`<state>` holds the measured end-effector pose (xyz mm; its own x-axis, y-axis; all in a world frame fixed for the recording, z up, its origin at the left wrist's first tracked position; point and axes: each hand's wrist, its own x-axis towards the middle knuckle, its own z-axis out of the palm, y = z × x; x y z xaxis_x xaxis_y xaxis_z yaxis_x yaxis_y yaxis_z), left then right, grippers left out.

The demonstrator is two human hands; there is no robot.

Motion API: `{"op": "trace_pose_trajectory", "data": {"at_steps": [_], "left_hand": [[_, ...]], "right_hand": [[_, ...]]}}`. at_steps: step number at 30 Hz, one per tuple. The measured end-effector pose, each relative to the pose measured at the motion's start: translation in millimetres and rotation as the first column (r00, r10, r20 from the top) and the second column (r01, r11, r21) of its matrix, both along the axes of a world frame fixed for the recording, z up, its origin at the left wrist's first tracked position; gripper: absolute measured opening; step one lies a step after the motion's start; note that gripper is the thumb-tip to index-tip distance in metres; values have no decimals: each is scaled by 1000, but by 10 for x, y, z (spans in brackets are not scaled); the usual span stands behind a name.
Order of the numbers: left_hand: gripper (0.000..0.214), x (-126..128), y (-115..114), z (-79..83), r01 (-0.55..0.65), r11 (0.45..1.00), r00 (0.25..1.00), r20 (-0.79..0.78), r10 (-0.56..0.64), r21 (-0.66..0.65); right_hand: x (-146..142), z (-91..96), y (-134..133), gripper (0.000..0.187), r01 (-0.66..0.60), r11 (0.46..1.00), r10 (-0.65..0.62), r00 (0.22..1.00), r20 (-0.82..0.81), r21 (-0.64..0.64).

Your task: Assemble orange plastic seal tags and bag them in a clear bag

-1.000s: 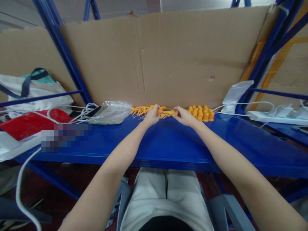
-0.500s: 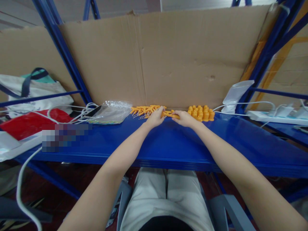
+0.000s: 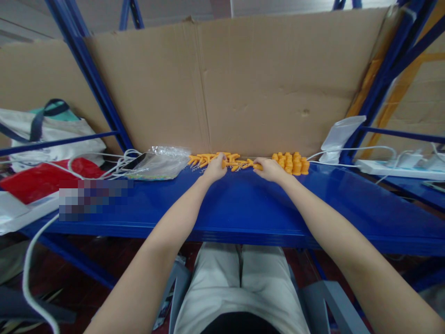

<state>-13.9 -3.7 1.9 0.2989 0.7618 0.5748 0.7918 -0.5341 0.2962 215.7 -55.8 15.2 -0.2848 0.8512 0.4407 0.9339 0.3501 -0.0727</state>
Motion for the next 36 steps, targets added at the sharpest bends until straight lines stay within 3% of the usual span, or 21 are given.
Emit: {"op": "trace_pose_trajectory", "data": {"at_steps": [7, 15, 23, 29, 36], "left_hand": [[30, 56, -54, 12, -23, 999, 1000, -7, 23, -25], [30, 61, -45, -7, 24, 999, 998, 51, -22, -45], [33, 62, 14, -21, 55, 997, 996, 71, -59, 53], [40, 17, 160, -74, 53, 989, 996, 60, -62, 136], [43, -8, 232, -214, 28, 999, 1000, 12, -29, 39]], "right_hand": [[57, -7, 43, 33, 58, 997, -56, 998, 41, -53], [72, -34, 60, 38, 97, 964, -67, 989, 129, -246], [69, -46, 73, 43, 90, 971, -41, 975, 216, -222], [-3, 1, -50, 37, 98, 982, -52, 963, 264, -163], [-81, 9, -85, 33, 39, 989, -3, 970, 242, -144]]}}
